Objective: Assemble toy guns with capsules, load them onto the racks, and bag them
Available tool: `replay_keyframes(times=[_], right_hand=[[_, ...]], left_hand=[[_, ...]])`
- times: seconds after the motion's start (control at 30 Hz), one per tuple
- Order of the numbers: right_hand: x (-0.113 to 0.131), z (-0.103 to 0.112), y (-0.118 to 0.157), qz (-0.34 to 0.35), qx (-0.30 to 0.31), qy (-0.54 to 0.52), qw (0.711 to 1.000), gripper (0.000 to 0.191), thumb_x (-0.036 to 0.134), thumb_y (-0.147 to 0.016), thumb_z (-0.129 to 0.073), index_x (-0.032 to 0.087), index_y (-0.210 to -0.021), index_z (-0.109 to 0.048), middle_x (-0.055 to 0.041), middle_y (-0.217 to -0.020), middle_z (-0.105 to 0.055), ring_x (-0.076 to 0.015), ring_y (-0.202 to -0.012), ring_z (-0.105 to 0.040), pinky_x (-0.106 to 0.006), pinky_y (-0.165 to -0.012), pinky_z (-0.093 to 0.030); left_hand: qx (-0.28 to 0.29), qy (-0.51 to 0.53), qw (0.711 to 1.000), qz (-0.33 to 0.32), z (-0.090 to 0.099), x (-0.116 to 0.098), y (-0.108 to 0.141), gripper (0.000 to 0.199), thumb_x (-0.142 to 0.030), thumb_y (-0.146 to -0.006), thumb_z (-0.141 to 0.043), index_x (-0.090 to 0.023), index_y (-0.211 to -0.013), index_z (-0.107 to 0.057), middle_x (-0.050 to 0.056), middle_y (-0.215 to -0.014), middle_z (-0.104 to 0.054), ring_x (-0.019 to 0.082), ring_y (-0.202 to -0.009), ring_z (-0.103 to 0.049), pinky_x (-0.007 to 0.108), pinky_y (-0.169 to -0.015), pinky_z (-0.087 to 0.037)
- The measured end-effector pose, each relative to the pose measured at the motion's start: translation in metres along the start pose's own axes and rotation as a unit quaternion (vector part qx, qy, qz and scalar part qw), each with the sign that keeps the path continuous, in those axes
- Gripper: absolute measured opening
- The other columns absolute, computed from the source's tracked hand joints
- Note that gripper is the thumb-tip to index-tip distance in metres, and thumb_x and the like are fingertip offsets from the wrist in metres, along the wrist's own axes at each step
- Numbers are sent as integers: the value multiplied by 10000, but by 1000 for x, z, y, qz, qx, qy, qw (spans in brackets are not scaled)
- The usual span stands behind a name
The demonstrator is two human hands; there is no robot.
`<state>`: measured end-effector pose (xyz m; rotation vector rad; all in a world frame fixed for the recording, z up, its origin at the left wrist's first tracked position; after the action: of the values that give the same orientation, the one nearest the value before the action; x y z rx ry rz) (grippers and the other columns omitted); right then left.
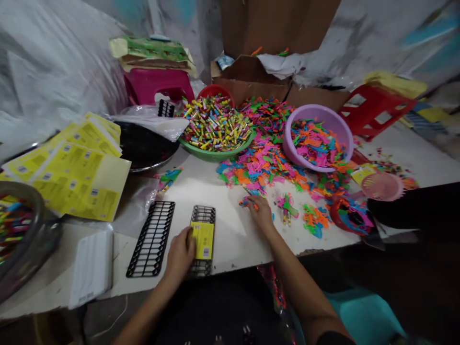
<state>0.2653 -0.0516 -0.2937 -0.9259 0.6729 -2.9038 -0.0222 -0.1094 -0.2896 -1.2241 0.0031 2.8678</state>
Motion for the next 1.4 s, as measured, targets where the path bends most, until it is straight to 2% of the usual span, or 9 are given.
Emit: replay_keyframes(times=[0.13,0.27,0.43,0.57,0.7,0.8,0.97,1.2,1.4], right_hand=[[-22,25,-34,2,-38,52,998,228,267,-790,-444,186,-873,-641,-83,-908,-641,-200,-891,-556,-385,-828,-425],[-12,27,-81,43,-45,48,997,236,266,-793,-439,177,-885,-637,-88,-908,-637,-203,-889,-553,-384,-834,-419],[26,6,-167,110,-11,5,994,255,259,-793,-447,180,-972,-610,-82,-995,-616,-196,-965,-533,-368,-885,-397],[48,-21,-241,68,21,24,997,352,242,-763,-472,128,-1086,-552,-121,-1084,-566,-225,-1037,-492,-384,-912,-376],[68,-58,-284,30,107,88,990,593,275,-689,-591,138,-1240,-419,-157,-1240,-421,-288,-1134,-410,-421,-938,-339],[74,-80,-294,10,124,138,983,671,213,-638,-636,174,-1260,-388,-175,-1277,-340,-337,-1141,-383,-460,-910,-339],[60,-86,-300,35,97,118,988,374,114,-702,-494,136,-1073,-531,-157,-1113,-475,-265,-995,-494,-398,-825,-398],[59,-39,-292,-41,-14,-94,995,252,180,-664,-476,135,-883,-592,-9,-673,-570,-130,-582,-512,-278,-612,-431],[88,-1,-211,42,80,-154,984,195,221,-647,-534,165,-816,-611,28,-612,-555,-95,-530,-484,-212,-523,-392]], left_hand=[[-54,-164,983,-64,-30,7,8,351,-333,-772,-463,-144,-1048,-572,178,-1185,-484,303,-1075,-457,459,-867,-395],[-37,-176,976,-122,-49,9,21,387,-291,-808,-429,-206,-1178,-502,133,-1311,-404,288,-1217,-336,511,-969,-265],[-45,-122,985,-118,-58,-1,17,414,-235,-830,-392,-206,-1241,-416,125,-1384,-293,266,-1292,-214,530,-1000,-223],[-97,-69,981,-151,-45,-1,-6,394,-203,-814,-421,-211,-1208,-412,109,-1347,-337,243,-1275,-254,484,-1010,-276],[-135,-52,975,-166,-45,13,-19,371,-182,-798,-443,-222,-1167,-426,106,-1288,-396,243,-1231,-326,465,-986,-336],[-134,-52,976,-164,-52,21,-22,377,-188,-786,-460,-236,-1159,-443,98,-1275,-417,248,-1211,-356,465,-967,-363],[-116,-45,978,-165,-54,22,-22,364,-175,-776,-480,-231,-1136,-480,87,-1277,-431,243,-1214,-353,455,-959,-378],[-87,22,981,-172,-41,12,-24,288,-174,-788,-464,-228,-1060,-540,70,-1246,-474,228,-1205,-375,425,-961,-396],[-104,125,983,-82,-7,-20,-43,320,-253,-807,-455,-216,-1123,-489,93,-1198,-495,219,-1138,-441,443,-952,-395]])
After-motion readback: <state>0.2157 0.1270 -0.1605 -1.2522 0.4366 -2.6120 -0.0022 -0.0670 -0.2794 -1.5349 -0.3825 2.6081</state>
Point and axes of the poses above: each hand's wrist, its own y-axis away from the middle knuckle, its own z-axis out of the back of the hand, x = y × z, the point moved 1 cm from there along -y, towards the middle knuckle
